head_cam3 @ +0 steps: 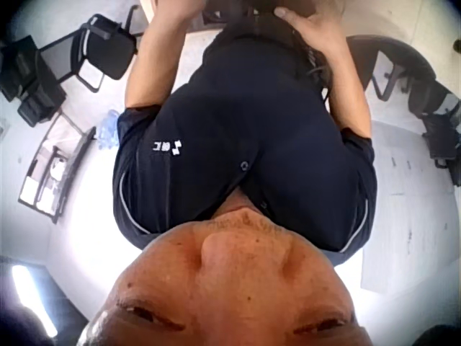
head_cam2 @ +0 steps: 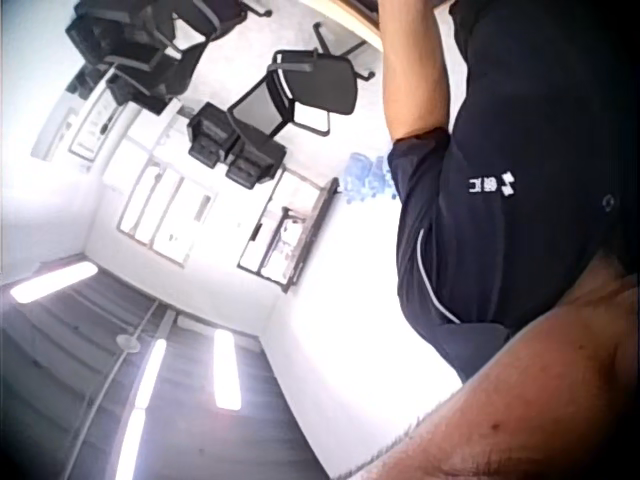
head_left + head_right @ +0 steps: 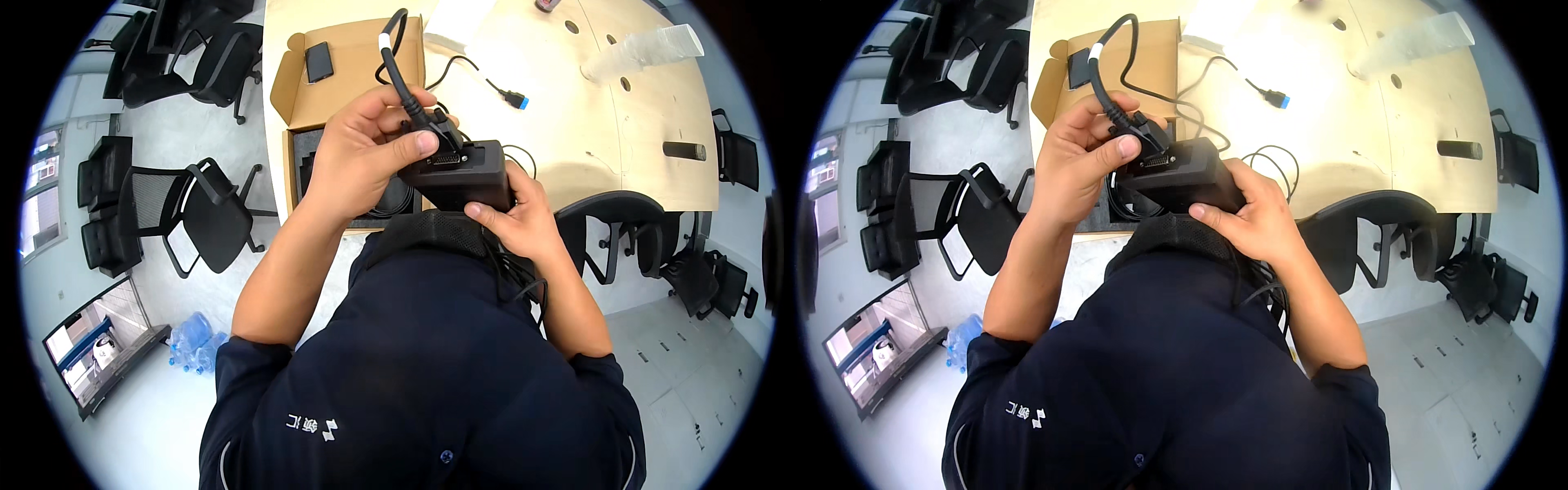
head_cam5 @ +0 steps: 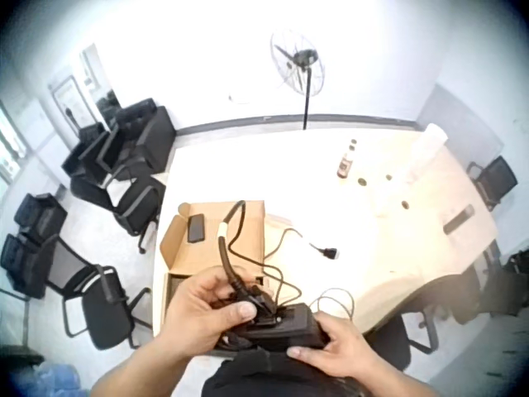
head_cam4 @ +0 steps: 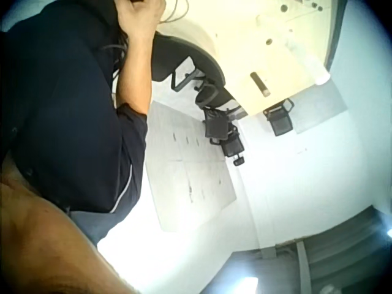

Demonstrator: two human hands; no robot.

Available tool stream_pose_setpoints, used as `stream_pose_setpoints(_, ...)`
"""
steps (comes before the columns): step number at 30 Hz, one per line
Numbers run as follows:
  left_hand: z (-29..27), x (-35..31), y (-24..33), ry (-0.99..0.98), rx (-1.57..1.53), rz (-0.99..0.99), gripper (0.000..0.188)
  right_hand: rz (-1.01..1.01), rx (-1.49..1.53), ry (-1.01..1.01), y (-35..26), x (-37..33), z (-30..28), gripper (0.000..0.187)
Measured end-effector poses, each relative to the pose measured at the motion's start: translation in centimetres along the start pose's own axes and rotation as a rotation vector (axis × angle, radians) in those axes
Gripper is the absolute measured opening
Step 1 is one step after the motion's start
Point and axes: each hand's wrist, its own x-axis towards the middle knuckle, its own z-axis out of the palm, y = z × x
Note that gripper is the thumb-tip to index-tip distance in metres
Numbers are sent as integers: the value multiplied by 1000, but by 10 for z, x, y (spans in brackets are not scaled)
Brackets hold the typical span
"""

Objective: The person organizes and packs electronic accessories, including cables and a power adapter, into a cardboard box. They coil the cables, place them into a foam insert, and close the box. The person then moves the box to a cabinet and places a tablet on a nearby shelf.

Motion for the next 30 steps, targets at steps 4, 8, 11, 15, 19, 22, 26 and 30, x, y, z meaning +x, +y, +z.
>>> stream_pose_setpoints(4,-7,-2,3,18,20,-45,42,14,-40,14,-10,-4,7,54)
stream_pose_setpoints(8,-8,-1,1,66,-122,-92,37,89,-53,8,-17,-6,9,56)
stream_pose_setpoints(11,-10,0,-10,61,-273,-101,30,72,-73,-6,-24,-5,5,58)
stream_pose_setpoints(15,-7,-1,-15,76,-354,-176,24,64,-72,-23,-27,-5,-1,58)
stream_pose_setpoints(19,-2,-3,-21,78,-337,-158,30,63,-96,-35,-27,-9,-8,57)
stream_pose_setpoints(22,12,-6,-20,135,-314,-143,27,73,-98,-38,-25,-13,-14,56)
stream_pose_setpoints(26,24,-9,-17,143,-188,-94,29,97,-97,-37,-23,-22,-22,56)
stream_pose_setpoints(30,36,-12,-17,142,5,-1,31,79,-129,-24,-16,-28,-27,54)
